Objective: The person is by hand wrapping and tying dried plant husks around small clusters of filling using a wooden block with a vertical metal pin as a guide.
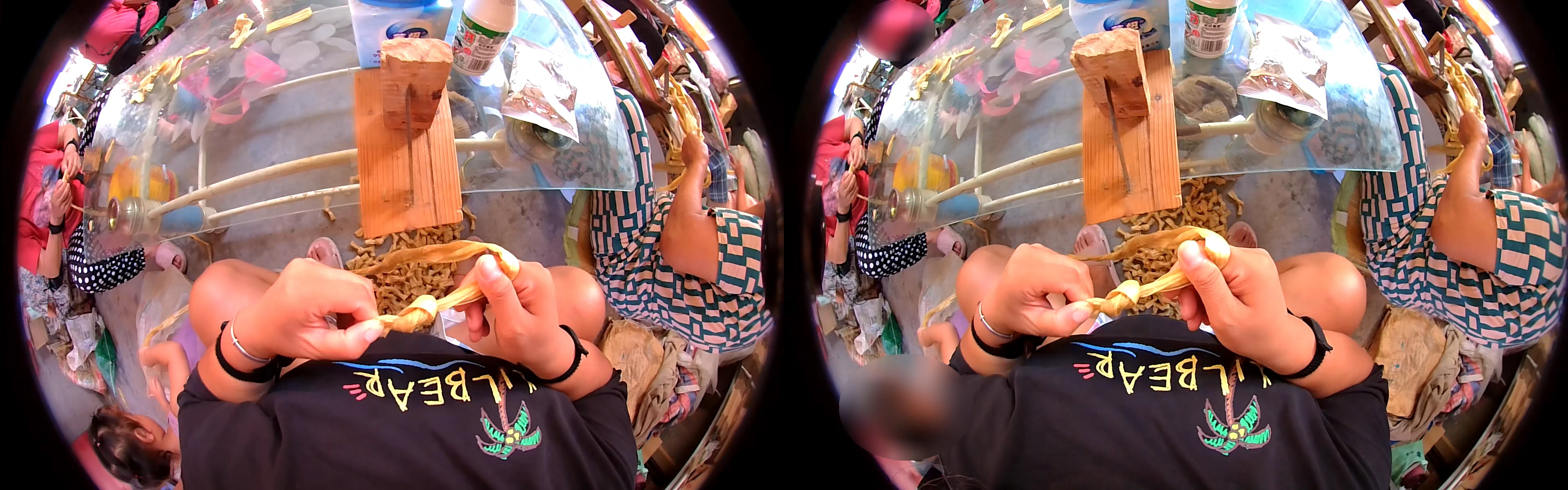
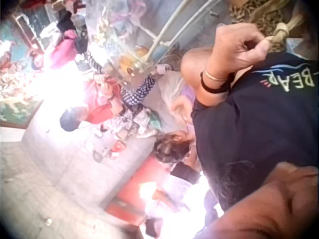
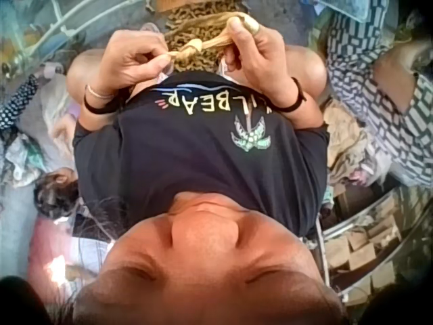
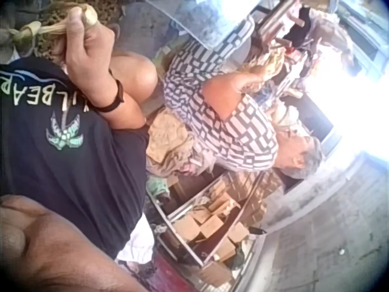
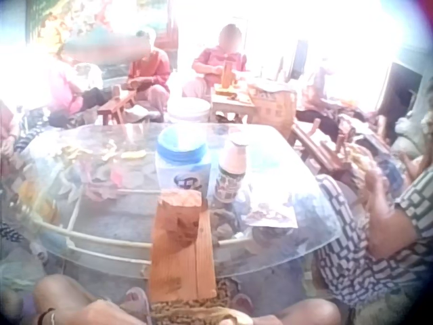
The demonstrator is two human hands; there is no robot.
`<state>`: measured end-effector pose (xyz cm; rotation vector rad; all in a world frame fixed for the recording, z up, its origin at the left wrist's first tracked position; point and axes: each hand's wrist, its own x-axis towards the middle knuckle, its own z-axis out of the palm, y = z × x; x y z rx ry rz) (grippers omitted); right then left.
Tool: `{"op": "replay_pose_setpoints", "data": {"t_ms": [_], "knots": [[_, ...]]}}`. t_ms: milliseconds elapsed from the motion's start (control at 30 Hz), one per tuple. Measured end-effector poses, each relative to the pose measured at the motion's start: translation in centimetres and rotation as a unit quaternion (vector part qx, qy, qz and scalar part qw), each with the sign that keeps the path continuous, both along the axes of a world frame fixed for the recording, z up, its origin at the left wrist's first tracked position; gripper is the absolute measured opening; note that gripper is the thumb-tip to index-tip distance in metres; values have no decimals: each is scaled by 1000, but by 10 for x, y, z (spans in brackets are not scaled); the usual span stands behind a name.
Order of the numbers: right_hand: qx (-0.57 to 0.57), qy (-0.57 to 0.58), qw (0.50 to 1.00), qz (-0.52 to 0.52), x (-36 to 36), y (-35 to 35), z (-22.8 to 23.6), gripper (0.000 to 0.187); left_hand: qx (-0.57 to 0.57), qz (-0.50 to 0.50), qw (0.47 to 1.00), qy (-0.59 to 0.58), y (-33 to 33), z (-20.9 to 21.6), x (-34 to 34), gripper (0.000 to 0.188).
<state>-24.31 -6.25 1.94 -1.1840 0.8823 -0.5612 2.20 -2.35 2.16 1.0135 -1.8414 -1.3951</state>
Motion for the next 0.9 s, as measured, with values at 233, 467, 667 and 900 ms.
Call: {"op": "replay_pose_setpoints", "data": {"t_ms": [233, 467, 667, 900], "knots": [[58, -10, 998, -33, 9, 2, -7, 44, -254, 95, 959, -84, 1, 2, -37, 57], [135, -223, 964, -52, 16, 0, -12, 41, -184, 119, 976, 21, -1, -19, -47, 24], [273, -343, 894, -94, 4, -8, -27, 43, -70, 125, 989, 47, 9, -15, -35, 12], [126, -4, 985, 120, 15, -10, -12, 46, -103, 110, 963, 221, -2, -2, -33, 31]]}}
